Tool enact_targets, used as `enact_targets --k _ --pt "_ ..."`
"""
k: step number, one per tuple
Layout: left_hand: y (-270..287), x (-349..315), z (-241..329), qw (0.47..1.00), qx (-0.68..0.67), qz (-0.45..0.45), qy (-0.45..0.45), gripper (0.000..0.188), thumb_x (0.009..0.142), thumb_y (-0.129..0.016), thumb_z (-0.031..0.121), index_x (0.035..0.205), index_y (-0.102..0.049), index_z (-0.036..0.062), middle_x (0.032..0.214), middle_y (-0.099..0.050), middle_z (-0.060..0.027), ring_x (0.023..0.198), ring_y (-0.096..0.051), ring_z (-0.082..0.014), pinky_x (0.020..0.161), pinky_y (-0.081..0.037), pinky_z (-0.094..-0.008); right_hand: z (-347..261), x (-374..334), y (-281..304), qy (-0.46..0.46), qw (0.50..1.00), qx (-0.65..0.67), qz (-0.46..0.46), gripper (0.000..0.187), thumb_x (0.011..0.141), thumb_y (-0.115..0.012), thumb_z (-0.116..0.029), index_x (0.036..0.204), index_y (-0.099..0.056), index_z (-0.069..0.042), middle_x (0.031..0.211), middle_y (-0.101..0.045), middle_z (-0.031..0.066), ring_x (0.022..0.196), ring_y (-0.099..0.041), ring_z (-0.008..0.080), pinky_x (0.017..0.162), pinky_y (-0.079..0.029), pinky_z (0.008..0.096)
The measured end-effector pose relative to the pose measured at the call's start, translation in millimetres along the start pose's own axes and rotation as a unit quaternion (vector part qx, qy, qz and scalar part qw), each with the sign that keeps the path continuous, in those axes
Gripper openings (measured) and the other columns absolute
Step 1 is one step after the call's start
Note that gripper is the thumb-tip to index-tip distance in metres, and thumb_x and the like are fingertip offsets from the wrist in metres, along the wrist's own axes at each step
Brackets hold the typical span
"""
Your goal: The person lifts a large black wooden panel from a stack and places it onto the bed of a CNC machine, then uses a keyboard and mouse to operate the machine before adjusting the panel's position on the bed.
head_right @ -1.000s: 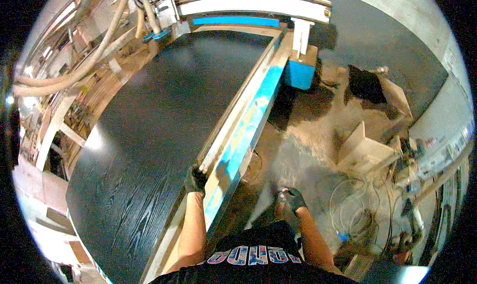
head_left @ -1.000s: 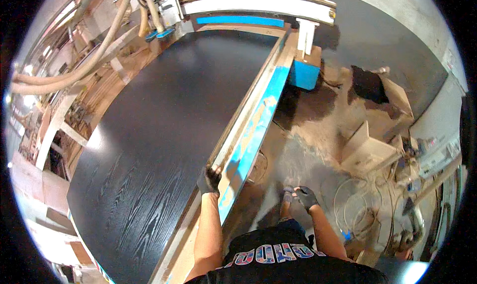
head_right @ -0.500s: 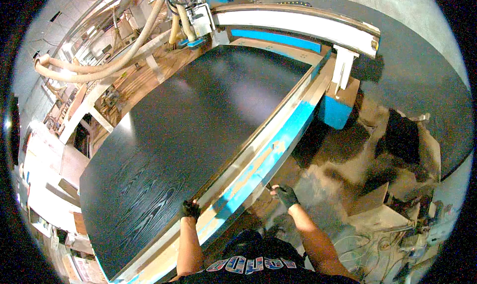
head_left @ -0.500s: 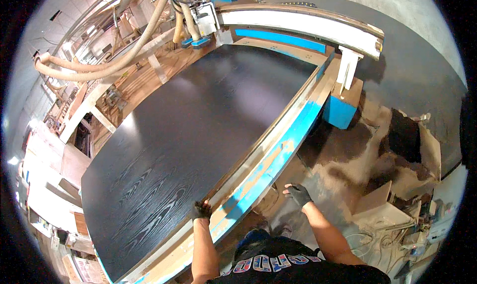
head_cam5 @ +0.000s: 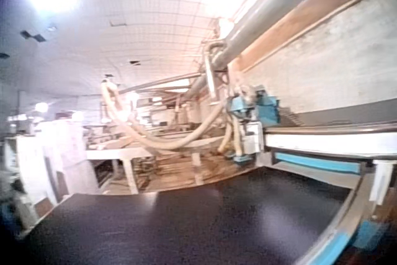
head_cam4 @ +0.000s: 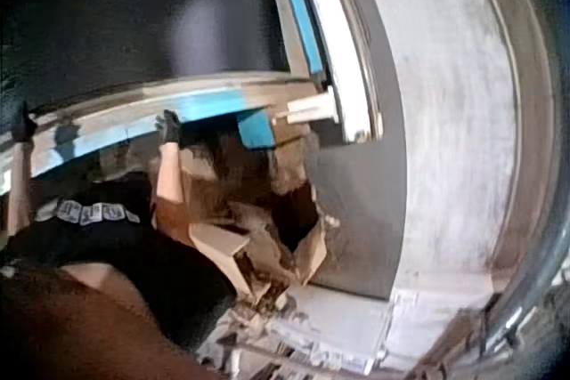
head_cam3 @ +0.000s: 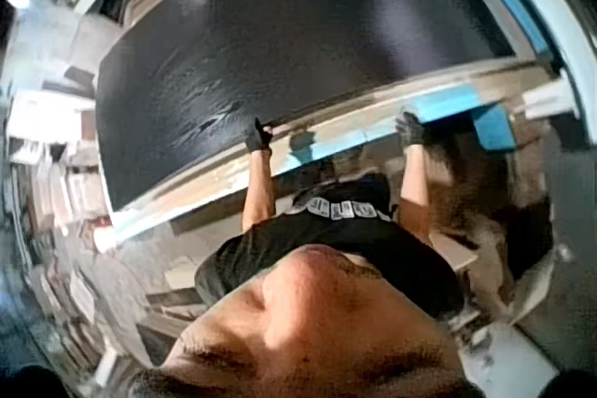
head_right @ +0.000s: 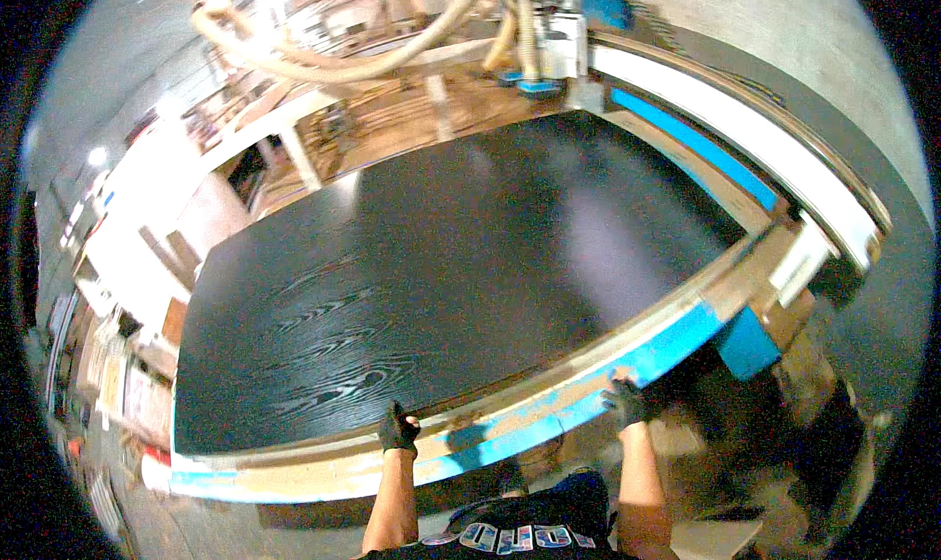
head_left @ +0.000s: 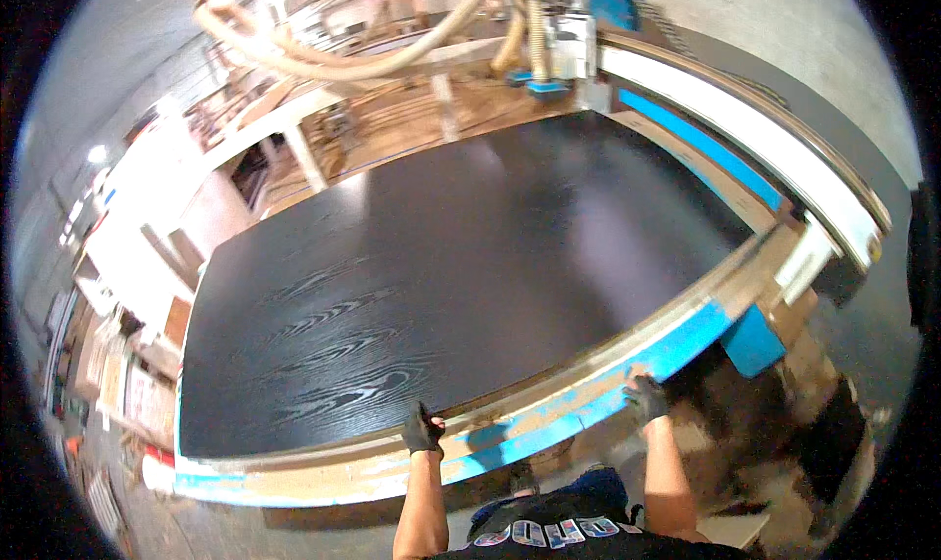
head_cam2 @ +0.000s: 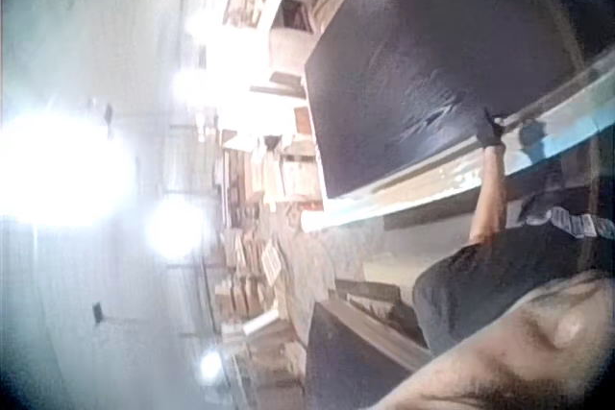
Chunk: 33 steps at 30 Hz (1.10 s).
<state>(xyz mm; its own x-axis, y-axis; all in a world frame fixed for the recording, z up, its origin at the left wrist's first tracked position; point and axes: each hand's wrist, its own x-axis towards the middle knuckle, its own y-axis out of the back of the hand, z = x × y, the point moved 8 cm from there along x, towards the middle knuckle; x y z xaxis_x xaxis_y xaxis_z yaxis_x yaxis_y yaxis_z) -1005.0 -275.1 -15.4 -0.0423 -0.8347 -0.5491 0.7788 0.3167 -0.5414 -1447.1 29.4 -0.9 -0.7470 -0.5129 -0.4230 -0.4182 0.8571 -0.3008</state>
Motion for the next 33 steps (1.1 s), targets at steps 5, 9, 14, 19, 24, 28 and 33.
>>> enact_targets --k 5,9,14,19,24,28,33 --pt "-14.4 -28.2 27.7 0.988 0.058 0.033 -0.139 0.023 0.088 -0.069 0.023 0.073 -0.058 0.0091 0.060 -0.051 -0.0027 0.045 -0.045 -0.0135 0.042 -0.036 -0.0289 -42.9 93.2 -23.8 -0.050 0.997 0.047 0.027 0.068 0.091 -0.065 -0.041 0.146 -0.039 -0.012 0.150 -0.035 0.0186 0.134 -0.042 0.0336 0.104 -0.041 0.0439" --pt "-35.8 -46.1 44.1 0.978 0.036 0.046 -0.201 0.025 0.089 -0.068 0.023 0.069 -0.059 0.0097 0.057 -0.050 -0.0015 0.045 -0.044 -0.0125 0.043 -0.035 -0.0284 -58.6 172.6 -11.0 0.039 0.972 0.224 0.054 0.075 0.092 -0.063 -0.043 0.152 -0.030 -0.012 0.157 -0.028 0.0079 0.140 -0.033 0.0324 0.113 -0.031 0.0457" --pt "-38.9 -60.0 48.2 0.973 0.045 0.076 -0.212 0.026 0.087 -0.069 0.022 0.066 -0.059 0.0106 0.057 -0.050 -0.0009 0.044 -0.043 -0.0118 0.044 -0.034 -0.0284 -74.0 242.6 -10.6 -0.008 0.919 0.392 -0.027 0.044 0.092 -0.063 -0.035 0.124 -0.060 -0.004 0.134 -0.058 0.0083 0.120 -0.053 0.0302 0.106 -0.039 0.0441" --pt "-38.0 -73.4 45.0 0.963 0.067 0.079 -0.249 0.027 0.086 -0.069 0.021 0.064 -0.058 0.0110 0.058 -0.052 -0.0012 0.045 -0.044 -0.0125 0.044 -0.033 -0.0293 -107.1 268.1 14.5 0.039 0.967 0.249 0.029 0.043 0.093 -0.060 -0.027 0.127 -0.059 -0.002 0.130 -0.059 0.0133 0.118 -0.053 0.0322 0.102 -0.040 0.0457" --pt "-19.6 -70.3 43.2 0.965 0.083 0.119 -0.221 0.031 0.086 -0.071 0.022 0.062 -0.056 0.0094 0.053 -0.050 -0.0024 0.039 -0.043 -0.0134 0.039 -0.032 -0.0295 -130.2 244.2 30.3 0.129 0.973 0.190 0.031 0.035 0.092 -0.059 -0.024 0.122 -0.061 -0.005 0.120 -0.063 0.0111 0.106 -0.060 0.0292 0.094 -0.048 0.0453" --pt "-29.4 -75.6 54.4 0.957 0.111 0.140 -0.227 0.033 0.086 -0.072 0.026 0.062 -0.056 0.0075 0.052 -0.051 -0.0028 0.040 -0.044 -0.0138 0.040 -0.034 -0.0301 -150.2 229.6 19.3 0.144 0.973 0.180 0.021 0.033 0.091 -0.058 -0.025 0.117 -0.063 -0.006 0.112 -0.065 0.0097 0.100 -0.060 0.0267 0.089 -0.048 0.0436" --pt "-42.3 -57.6 65.1 0.958 0.082 0.144 -0.232 0.037 0.086 -0.071 0.031 0.062 -0.057 0.0073 0.053 -0.051 -0.0025 0.042 -0.046 -0.0141 0.044 -0.036 -0.0303 -138.3 258.1 19.0 0.148 0.965 0.202 0.078 0.028 0.085 -0.064 -0.022 0.107 -0.066 -0.006 0.104 -0.067 0.0075 0.092 -0.062 0.0256 0.084 -0.050 0.0432"
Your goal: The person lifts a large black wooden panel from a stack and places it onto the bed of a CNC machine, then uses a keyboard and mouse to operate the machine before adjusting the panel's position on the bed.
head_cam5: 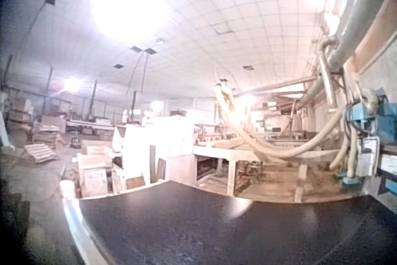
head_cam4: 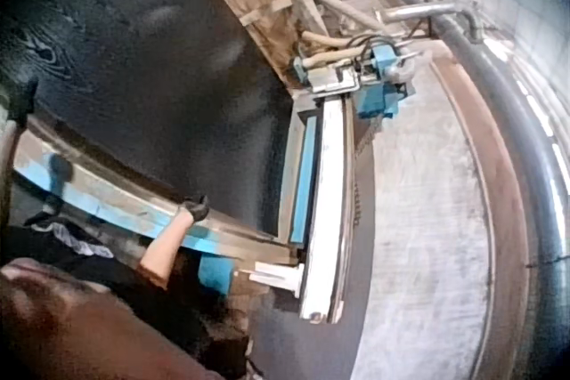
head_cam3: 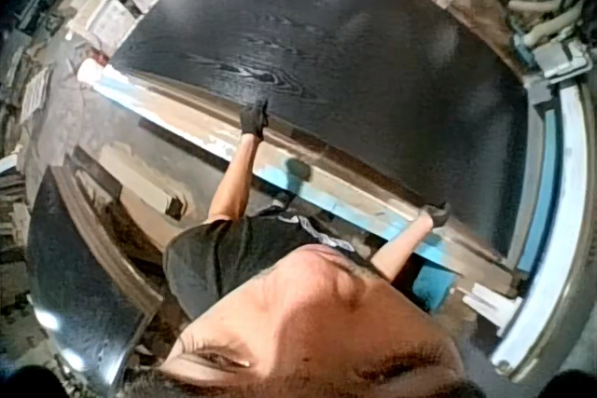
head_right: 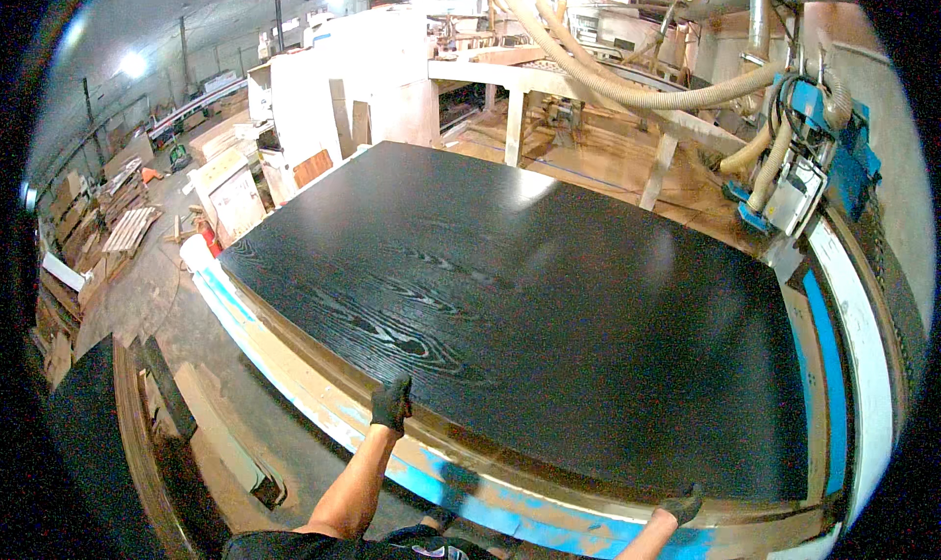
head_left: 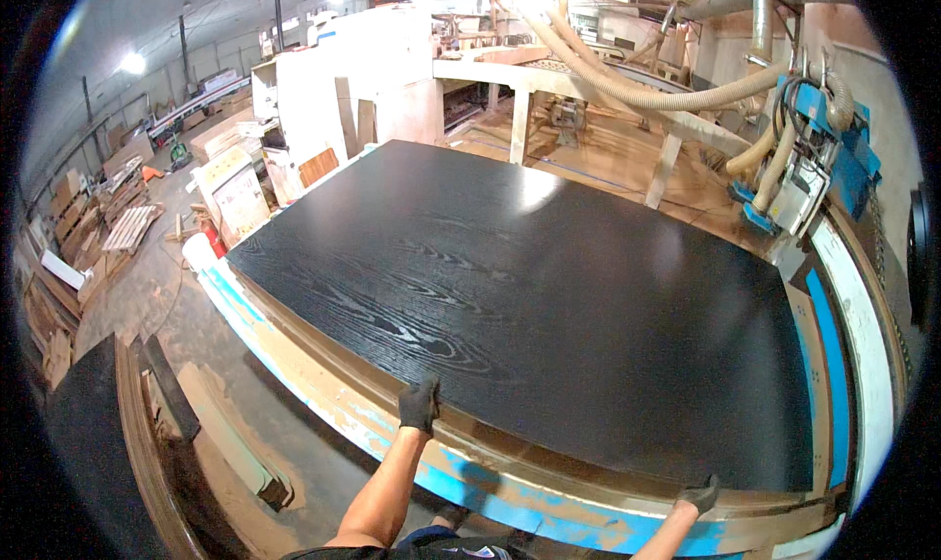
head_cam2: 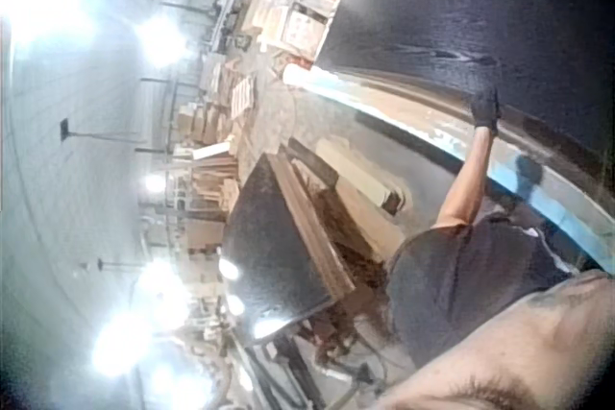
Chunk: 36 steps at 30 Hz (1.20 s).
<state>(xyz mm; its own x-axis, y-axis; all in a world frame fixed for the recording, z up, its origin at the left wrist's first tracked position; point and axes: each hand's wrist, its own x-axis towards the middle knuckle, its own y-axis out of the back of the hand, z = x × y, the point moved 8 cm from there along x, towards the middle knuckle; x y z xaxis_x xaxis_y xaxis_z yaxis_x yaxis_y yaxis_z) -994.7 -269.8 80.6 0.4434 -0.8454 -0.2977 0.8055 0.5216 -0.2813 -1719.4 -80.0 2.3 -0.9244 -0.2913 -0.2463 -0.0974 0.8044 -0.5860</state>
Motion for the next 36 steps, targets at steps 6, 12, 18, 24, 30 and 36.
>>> enact_targets --k 6,12,18,24,30,36 --pt "10.9 9.0 -14.3 0.998 0.042 0.030 0.019 0.046 0.085 -0.074 0.036 0.056 -0.057 0.0043 0.051 -0.050 -0.0024 0.043 -0.046 -0.0155 0.043 -0.034 -0.0351 33.8 24.8 1.0 -0.038 0.998 0.022 -0.036 0.036 0.081 -0.069 -0.023 0.112 -0.065 -0.003 0.112 -0.066 0.0099 0.098 -0.063 0.0296 0.085 -0.052 0.0482" --pt "10.7 3.6 -12.0 0.998 0.031 0.054 0.016 0.045 0.084 -0.075 0.035 0.054 -0.056 0.0075 0.049 -0.050 -0.0037 0.039 -0.044 -0.0158 0.041 -0.032 -0.0338 35.1 32.9 14.6 -0.056 0.997 -0.010 -0.042 0.039 0.083 -0.069 -0.028 0.112 -0.067 -0.001 0.119 -0.064 0.0118 0.103 -0.060 0.0300 0.093 -0.049 0.0440" --pt "23.1 4.0 -21.5 0.995 0.013 0.080 0.049 0.042 0.083 -0.075 0.035 0.056 -0.057 0.0087 0.048 -0.048 -0.0027 0.039 -0.043 -0.0156 0.042 -0.032 -0.0336 37.2 13.3 10.7 -0.064 0.998 0.011 0.009 0.039 0.085 -0.067 -0.032 0.111 -0.069 -0.003 0.119 -0.065 0.0099 0.104 -0.060 0.0297 0.091 -0.049 0.0436" --pt "21.1 12.6 -28.2 0.995 0.004 0.080 0.052 0.039 0.081 -0.077 0.031 0.056 -0.057 0.0083 0.053 -0.051 -0.0011 0.044 -0.046 -0.0147 0.044 -0.037 -0.0351 58.8 23.6 21.9 -0.066 0.998 0.021 0.009 0.036 0.084 -0.063 -0.031 0.107 -0.070 -0.004 0.114 -0.067 0.0077 0.101 -0.061 0.0282 0.094 -0.046 0.0438" --pt "25.5 45.0 -47.4 0.992 -0.031 0.071 0.103 0.030 0.084 -0.074 0.028 0.091 -0.065 -0.0004 0.078 -0.064 -0.0074 0.058 -0.057 -0.0183 0.048 -0.046 -0.0383 72.3 -7.1 -22.3 -0.002 0.995 -0.082 -0.061 0.041 0.087 -0.060 -0.029 0.114 -0.065 0.001 0.120 -0.064 0.0109 0.104 -0.061 0.0314 0.097 -0.046 0.0447" --pt "26.8 70.9 -52.8 0.980 0.030 -0.001 0.198 0.031 0.090 -0.066 0.038 0.078 -0.052 0.0124 0.058 -0.046 -0.0035 0.044 -0.049 -0.0181 0.039 -0.043 -0.0329 74.8 -26.1 -41.2 -0.063 0.998 0.005 -0.007 0.044 0.088 -0.060 -0.028 0.119 -0.061 0.003 0.124 -0.061 0.0131 0.105 -0.060 0.0324 0.095 -0.048 0.0462"
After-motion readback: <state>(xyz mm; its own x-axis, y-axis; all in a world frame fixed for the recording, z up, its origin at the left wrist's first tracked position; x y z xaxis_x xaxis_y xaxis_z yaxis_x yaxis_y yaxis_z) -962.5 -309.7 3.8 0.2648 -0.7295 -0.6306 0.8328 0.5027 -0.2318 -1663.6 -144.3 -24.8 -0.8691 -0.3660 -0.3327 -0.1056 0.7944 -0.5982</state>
